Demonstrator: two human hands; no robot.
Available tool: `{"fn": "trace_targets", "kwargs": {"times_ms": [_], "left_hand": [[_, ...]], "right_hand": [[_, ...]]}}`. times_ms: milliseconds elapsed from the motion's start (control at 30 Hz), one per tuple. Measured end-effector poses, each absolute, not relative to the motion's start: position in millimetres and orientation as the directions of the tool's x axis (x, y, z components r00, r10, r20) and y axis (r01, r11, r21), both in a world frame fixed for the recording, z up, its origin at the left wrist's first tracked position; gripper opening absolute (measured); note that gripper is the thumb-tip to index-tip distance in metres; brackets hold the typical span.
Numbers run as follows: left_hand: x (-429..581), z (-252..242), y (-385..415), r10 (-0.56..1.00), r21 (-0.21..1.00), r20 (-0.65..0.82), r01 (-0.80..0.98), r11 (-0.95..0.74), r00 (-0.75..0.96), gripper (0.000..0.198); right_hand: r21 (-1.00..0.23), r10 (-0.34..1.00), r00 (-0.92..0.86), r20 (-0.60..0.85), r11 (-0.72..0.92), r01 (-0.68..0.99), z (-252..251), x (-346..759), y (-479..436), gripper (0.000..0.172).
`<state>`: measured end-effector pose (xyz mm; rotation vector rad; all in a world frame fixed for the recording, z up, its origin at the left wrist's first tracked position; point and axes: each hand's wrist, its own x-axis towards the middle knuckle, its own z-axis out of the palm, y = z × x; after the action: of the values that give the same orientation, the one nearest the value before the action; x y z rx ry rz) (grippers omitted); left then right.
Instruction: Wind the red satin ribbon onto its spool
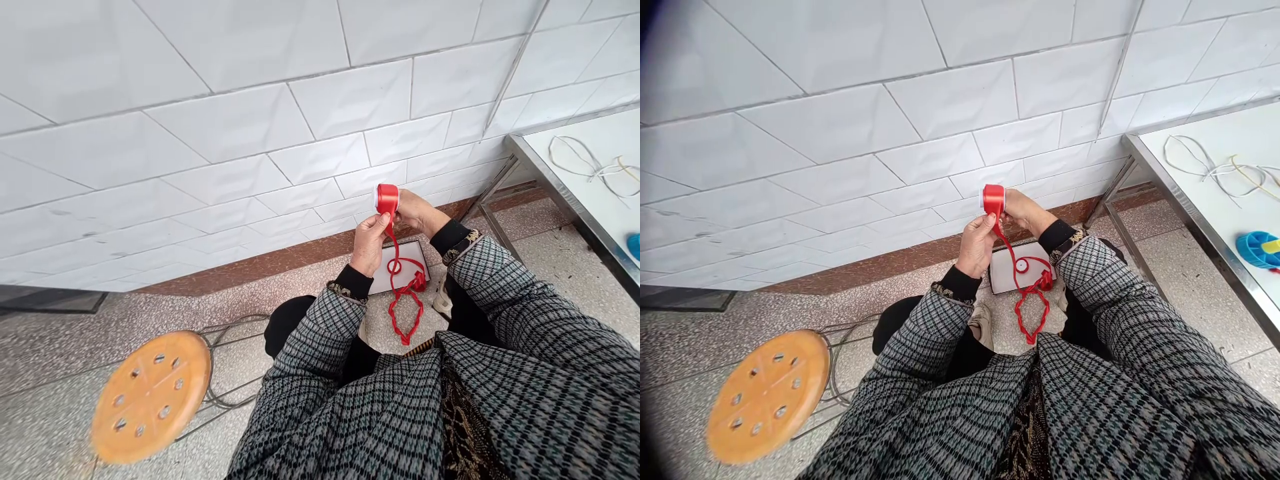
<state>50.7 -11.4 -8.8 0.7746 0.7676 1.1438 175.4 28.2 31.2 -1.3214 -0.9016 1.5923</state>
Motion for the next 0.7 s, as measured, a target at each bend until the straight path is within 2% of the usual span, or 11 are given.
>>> {"fn": "trace_targets", "kwargs": {"times_ms": [133, 300, 500, 633, 700], "left_hand": [[51.2, -13.8, -7.6, 0.978, 0.881, -0.076, -0.446, 0.157, 0.195, 0.054], [50.2, -19.7, -4.7, 0.984, 0.931, 0.021, -0.363, 0.046, 0.177, 0.055], [48.0, -15.0, -7.3, 0.987, 0.882, 0.104, -0.471, -0.034, 0.124, 0.058], [50.5, -10.4, -11.7, 0.985, 0.809, 0.060, -0.585, 0.046, 0.161, 0.070], [52.4, -9.8, -13.6, 0.977, 0.785, 0.008, -0.606, 0.125, 0.211, 0.070]], "right_hand": [[-0.865, 0.892, -0.101, -0.442, -0.453, -0.215, 23.8, 174.7, 33.4, 0.034], [-0.833, 0.877, -0.152, -0.456, -0.481, -0.274, 19.7, 174.3, 35.5, 0.030], [-0.811, 0.864, -0.158, -0.478, -0.503, -0.299, 26.9, 173.9, 31.8, 0.024], [-0.793, 0.849, -0.129, -0.513, -0.526, -0.307, 27.3, 171.0, 31.8, 0.029], [-0.795, 0.853, -0.116, -0.509, -0.518, -0.315, 25.5, 169.9, 33.0, 0.031]]}}
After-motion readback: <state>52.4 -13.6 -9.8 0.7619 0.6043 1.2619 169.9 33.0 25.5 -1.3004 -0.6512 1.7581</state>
